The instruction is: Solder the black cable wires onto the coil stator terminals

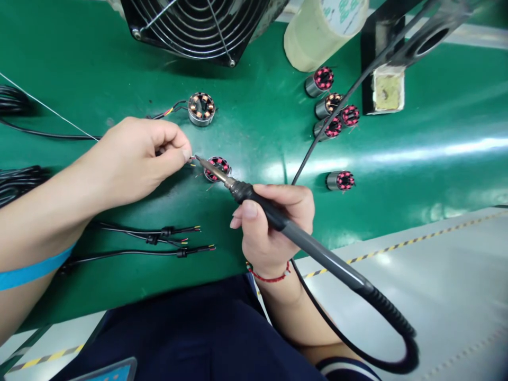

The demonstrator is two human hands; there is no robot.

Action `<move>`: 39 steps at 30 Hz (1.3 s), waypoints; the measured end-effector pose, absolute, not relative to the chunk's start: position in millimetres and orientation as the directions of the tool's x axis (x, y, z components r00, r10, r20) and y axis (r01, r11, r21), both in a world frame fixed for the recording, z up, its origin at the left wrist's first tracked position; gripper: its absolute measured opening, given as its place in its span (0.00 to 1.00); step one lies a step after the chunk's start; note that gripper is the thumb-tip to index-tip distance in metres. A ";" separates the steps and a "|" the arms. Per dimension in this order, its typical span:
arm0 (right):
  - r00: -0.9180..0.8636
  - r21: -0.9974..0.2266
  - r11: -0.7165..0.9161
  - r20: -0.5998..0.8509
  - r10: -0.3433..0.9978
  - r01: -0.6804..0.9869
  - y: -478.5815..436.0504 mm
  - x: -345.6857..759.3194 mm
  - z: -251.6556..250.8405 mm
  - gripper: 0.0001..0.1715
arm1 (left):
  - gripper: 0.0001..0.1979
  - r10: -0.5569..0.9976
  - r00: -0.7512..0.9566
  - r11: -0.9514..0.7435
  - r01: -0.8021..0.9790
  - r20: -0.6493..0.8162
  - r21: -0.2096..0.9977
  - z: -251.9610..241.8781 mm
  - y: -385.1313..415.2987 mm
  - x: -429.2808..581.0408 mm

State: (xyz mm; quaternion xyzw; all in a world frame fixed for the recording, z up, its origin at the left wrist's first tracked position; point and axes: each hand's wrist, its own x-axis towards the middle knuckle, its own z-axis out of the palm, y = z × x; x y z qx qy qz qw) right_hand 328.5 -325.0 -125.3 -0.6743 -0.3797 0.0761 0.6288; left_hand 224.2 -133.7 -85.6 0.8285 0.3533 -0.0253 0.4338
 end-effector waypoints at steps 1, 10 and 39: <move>0.707 -0.907 0.077 0.373 0.601 0.413 -324.8 328.7 -125.5 0.09 | 0.13 0.565 0.748 -0.372 0.608 -0.348 0.701 -85.7 -133.7 224.3; 0.611 -0.914 0.090 0.335 0.717 0.396 -317.0 335.5 -117.0 0.14 | 0.13 0.565 0.744 -0.359 0.611 -0.357 0.705 -85.4 -133.7 225.9; 0.402 -0.776 0.032 0.361 0.841 0.630 -269.8 341.6 -130.0 0.23 | 0.06 0.511 0.790 -0.268 0.522 -0.340 0.810 -84.6 -130.2 215.2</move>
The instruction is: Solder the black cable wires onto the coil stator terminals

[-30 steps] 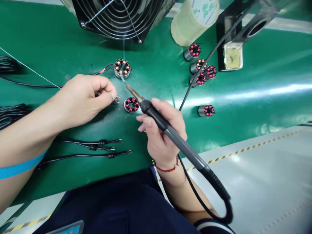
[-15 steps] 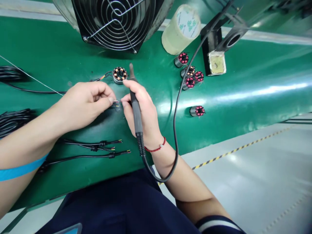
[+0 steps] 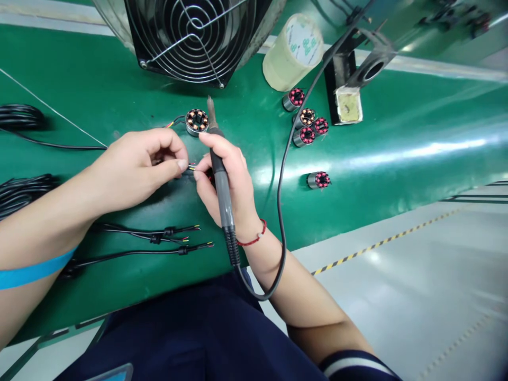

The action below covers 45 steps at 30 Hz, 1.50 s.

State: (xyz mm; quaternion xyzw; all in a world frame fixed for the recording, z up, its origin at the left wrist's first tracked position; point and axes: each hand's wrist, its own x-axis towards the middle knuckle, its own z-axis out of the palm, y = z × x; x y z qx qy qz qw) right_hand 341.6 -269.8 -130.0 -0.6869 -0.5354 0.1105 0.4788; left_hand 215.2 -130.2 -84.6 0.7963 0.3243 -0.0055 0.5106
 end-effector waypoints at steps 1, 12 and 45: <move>0.401 -0.774 0.057 0.388 0.830 0.631 -269.5 341.7 -131.8 0.22 | 0.07 0.506 0.802 -0.296 0.507 -0.317 0.809 -86.2 -129.5 214.5; 0.388 -0.781 0.083 0.396 0.832 0.619 -267.6 343.1 -142.2 0.20 | 0.14 0.506 0.856 -0.494 0.392 -0.110 0.776 -94.3 -128.0 213.6; 0.616 -0.806 0.134 0.536 0.577 0.576 -327.2 334.7 -124.2 0.10 | 0.12 0.673 0.728 -0.356 0.474 -0.131 0.805 -95.3 -148.8 221.1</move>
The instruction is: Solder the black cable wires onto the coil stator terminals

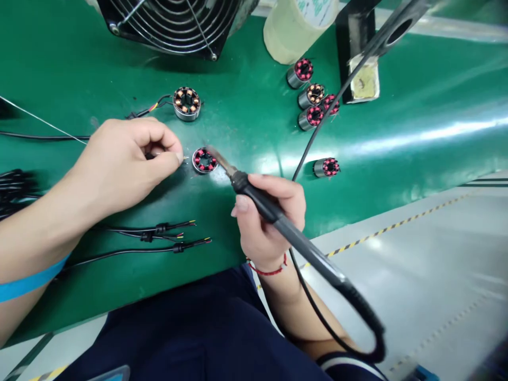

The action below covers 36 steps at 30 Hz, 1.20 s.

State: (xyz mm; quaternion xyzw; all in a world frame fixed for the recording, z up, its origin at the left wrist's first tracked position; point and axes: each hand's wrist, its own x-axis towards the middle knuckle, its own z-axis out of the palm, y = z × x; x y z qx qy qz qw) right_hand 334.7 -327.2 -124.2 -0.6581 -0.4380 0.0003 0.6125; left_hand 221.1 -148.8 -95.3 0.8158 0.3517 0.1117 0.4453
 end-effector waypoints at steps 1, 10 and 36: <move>0.632 -0.818 0.139 0.528 0.567 0.559 -328.0 332.4 -126.6 0.09 | 0.12 0.679 0.721 -0.349 0.482 -0.137 0.803 -94.6 -149.4 221.0; 0.679 -0.871 0.126 0.454 0.577 0.475 -331.2 327.6 -130.0 0.10 | 0.11 0.717 0.668 -0.303 0.559 -0.202 0.772 -87.0 -156.3 222.3; 0.601 -0.862 0.102 0.426 0.677 0.496 -323.7 339.8 -122.3 0.17 | 0.10 0.724 0.652 -0.279 0.572 -0.222 0.771 -86.6 -155.5 223.6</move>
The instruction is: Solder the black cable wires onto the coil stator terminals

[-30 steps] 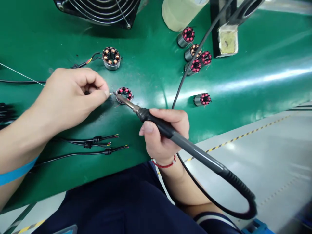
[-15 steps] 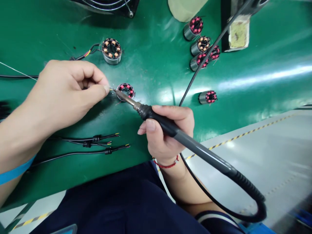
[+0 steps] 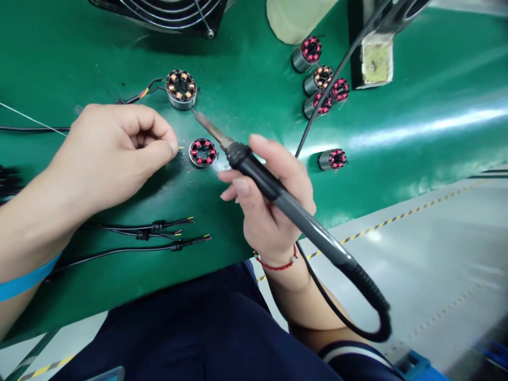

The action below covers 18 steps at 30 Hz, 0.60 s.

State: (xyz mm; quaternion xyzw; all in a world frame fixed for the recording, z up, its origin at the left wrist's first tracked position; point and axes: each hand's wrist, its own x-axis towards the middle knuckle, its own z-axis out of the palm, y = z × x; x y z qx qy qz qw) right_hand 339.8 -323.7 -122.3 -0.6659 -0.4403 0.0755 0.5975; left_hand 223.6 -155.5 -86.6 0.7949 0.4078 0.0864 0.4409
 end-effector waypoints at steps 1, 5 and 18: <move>0.588 -0.871 0.087 0.397 0.705 0.484 -320.8 341.7 -118.3 0.17 | 0.10 0.720 0.657 -0.272 0.565 -0.225 0.779 -87.3 -154.5 223.6; 0.491 -0.865 0.041 0.323 0.809 0.501 -303.5 347.8 -104.9 0.16 | 0.10 0.712 0.665 -0.253 0.543 -0.226 0.801 -90.8 -151.2 223.3; 0.412 -0.687 -0.127 0.268 0.871 0.715 -269.2 346.6 -123.7 0.25 | 0.09 0.699 0.671 -0.203 0.517 -0.247 0.831 -92.5 -145.6 221.9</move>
